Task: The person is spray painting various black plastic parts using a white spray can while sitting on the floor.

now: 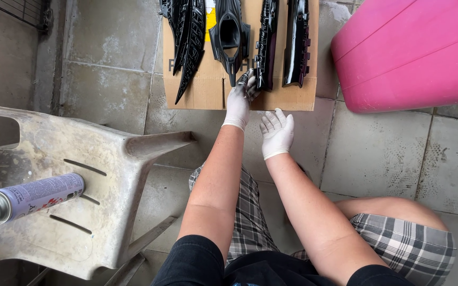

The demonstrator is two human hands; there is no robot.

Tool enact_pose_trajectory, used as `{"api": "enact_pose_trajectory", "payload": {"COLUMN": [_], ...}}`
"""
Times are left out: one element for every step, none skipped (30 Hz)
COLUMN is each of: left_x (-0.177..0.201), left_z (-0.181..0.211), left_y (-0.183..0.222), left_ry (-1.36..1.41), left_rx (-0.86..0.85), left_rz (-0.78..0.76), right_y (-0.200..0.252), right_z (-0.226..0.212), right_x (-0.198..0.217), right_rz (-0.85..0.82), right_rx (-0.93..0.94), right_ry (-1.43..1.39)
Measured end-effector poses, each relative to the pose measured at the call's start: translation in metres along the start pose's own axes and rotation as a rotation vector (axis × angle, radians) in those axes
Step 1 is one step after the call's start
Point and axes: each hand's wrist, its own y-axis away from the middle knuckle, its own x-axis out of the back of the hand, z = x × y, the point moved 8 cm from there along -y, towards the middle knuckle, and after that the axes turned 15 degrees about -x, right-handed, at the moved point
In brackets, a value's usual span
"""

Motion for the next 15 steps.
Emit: {"api": "enact_pose_trajectory", "payload": {"left_x": [-0.004,-0.007,-0.009,-0.012,-0.014,-0.013,-0.011,-0.01,-0.008,-0.006,-0.005,-0.004,-0.002,0.0,-0.001], "left_z": [0.005,0.009,0.007,0.005,0.004,0.0,-0.005,-0.011,-0.012,-0.014,-0.016,-0.017,-0.018,-0.02,-0.018], "left_y": [0.002,0.005,0.005,0.005,0.005,0.004,0.002,0.001,0.0,-0.002,-0.003,-0.005,-0.006,-0.007,-0.007], "left_ry": [0.024,0.048,0.048,0.046,0.045,0.045,0.052,0.06,0.061,0.058,0.054,0.055,0.058,0.061,0.061], "left_rx": [-0.009,-0.018,-0.017,-0.013,-0.009,-0.009,0.005,0.02,0.022,0.029,0.037,0.036,0.043,0.049,0.048], "left_rz": [-0.004,-0.008,-0.008,-0.029,-0.049,-0.048,-0.04,-0.033,-0.033,-0.038,-0.043,-0.042,-0.03,-0.017,-0.017], "right_y": [0.0,0.0,0.001,0.002,0.003,0.004,0.005,0.006,0.006,0.006,0.006,0.003,0.001,-0.002,-0.001], "right_z": [0.0,0.0,0.0,0.0,0.0,0.001,0.001,0.0,0.0,0.0,-0.001,0.0,0.0,0.001,0.001], "right_x": [0.0,0.0,0.0,-0.001,-0.002,-0.003,-0.004,-0.004,-0.003,-0.004,-0.004,-0.002,-0.001,0.0,-0.001], "right_rz": [-0.001,-0.001,0.0,0.0,0.001,0.001,0.001,0.001,0.003,0.004,0.005,0.004,0.007,0.008,0.007], "right_rx": [0.001,0.002,0.002,0.002,0.003,0.002,0.002,0.003,0.004,0.004,0.004,0.004,0.005,0.006,0.006], "right_ry": [0.001,0.003,0.002,0.0,-0.003,-0.002,0.0,0.002,0.002,-0.001,-0.004,-0.003,-0.003,-0.002,-0.001]}}
